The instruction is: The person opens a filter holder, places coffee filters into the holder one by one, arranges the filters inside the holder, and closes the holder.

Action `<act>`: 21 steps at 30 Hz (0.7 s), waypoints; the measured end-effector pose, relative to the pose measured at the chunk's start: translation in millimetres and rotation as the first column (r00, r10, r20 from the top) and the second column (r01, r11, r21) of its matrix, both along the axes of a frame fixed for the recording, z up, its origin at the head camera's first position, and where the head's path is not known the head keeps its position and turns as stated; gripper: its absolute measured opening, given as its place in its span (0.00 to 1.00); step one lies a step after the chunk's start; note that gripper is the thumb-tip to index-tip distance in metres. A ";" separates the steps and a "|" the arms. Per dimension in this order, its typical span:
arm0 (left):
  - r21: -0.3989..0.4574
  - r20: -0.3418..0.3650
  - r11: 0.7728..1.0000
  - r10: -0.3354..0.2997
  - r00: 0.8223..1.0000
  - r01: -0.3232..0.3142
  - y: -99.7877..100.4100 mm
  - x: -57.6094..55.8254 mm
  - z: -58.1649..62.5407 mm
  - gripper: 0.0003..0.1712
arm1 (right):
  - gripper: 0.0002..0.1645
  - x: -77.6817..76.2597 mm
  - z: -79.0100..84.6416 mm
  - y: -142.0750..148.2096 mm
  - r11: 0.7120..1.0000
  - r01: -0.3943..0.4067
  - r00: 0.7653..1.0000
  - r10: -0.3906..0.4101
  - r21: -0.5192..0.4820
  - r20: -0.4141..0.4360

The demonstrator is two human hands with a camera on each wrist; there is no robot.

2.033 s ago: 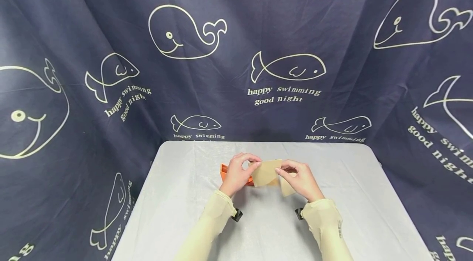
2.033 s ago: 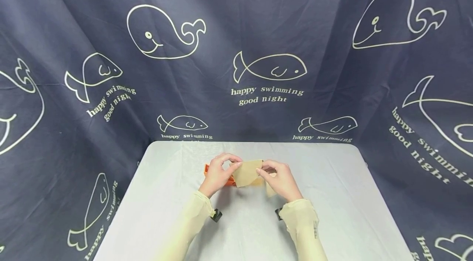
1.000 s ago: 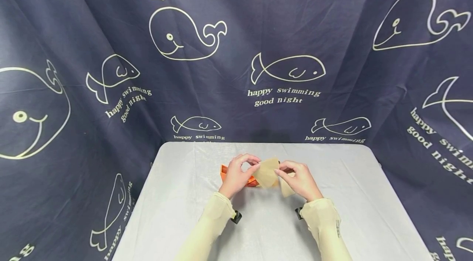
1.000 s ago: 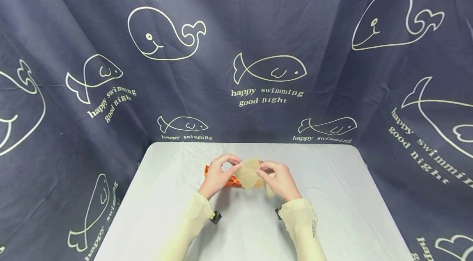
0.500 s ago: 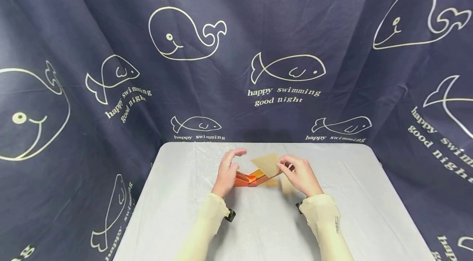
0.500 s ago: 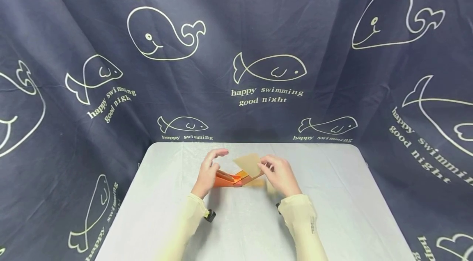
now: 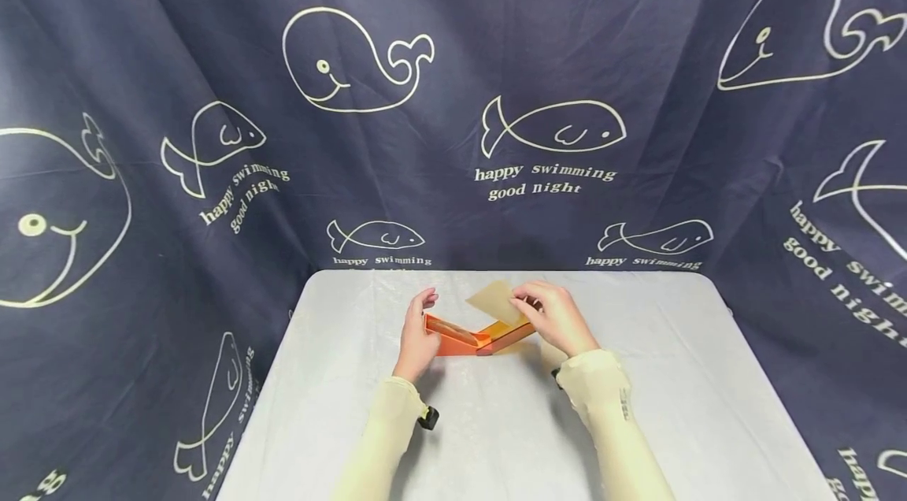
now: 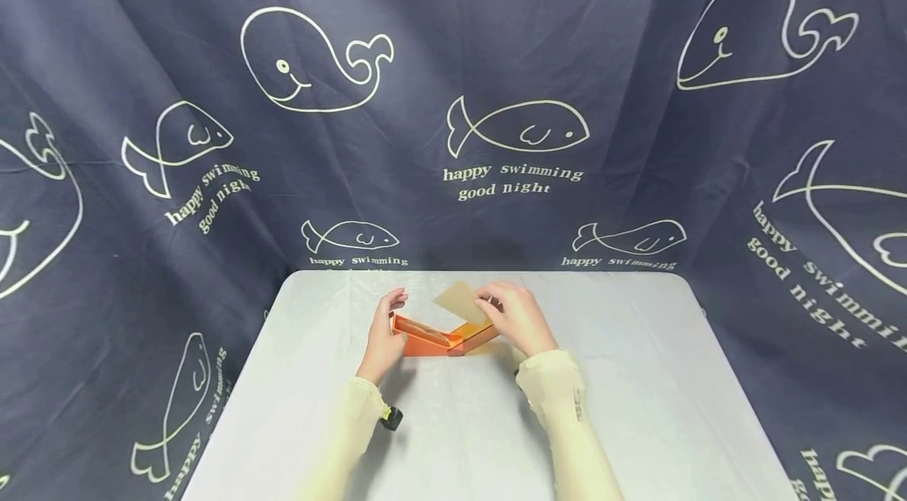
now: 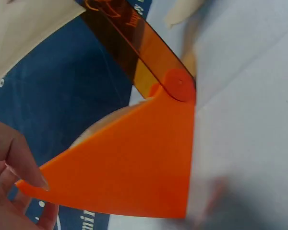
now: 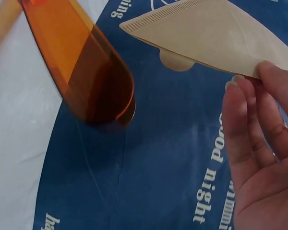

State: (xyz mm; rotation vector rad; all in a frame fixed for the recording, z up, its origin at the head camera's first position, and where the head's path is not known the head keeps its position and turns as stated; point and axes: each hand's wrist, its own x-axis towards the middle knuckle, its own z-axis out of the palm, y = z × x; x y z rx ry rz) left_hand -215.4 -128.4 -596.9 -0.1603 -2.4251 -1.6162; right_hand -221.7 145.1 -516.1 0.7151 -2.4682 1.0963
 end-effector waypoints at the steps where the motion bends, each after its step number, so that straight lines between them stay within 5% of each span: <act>1: 0.005 0.017 1.000 0.005 1.000 -0.005 -0.2 -0.3 -2.3 0.53 | 0.03 -1.6 0.5 -3.4 1.000 -0.010 1.000 0.010 0.009 0.000; 10: -0.013 0.079 0.999 0.045 0.996 -0.044 -0.1 -3.5 -17.1 0.45 | 0.03 -12.1 -1.1 -39.0 0.988 -0.132 0.991 0.133 0.075 -0.011; 21: -0.046 0.147 0.996 0.079 0.986 -0.073 2.0 -1.4 -27.9 0.43 | 0.03 -17.3 -23.7 -71.4 0.953 -0.141 0.989 0.146 0.269 0.001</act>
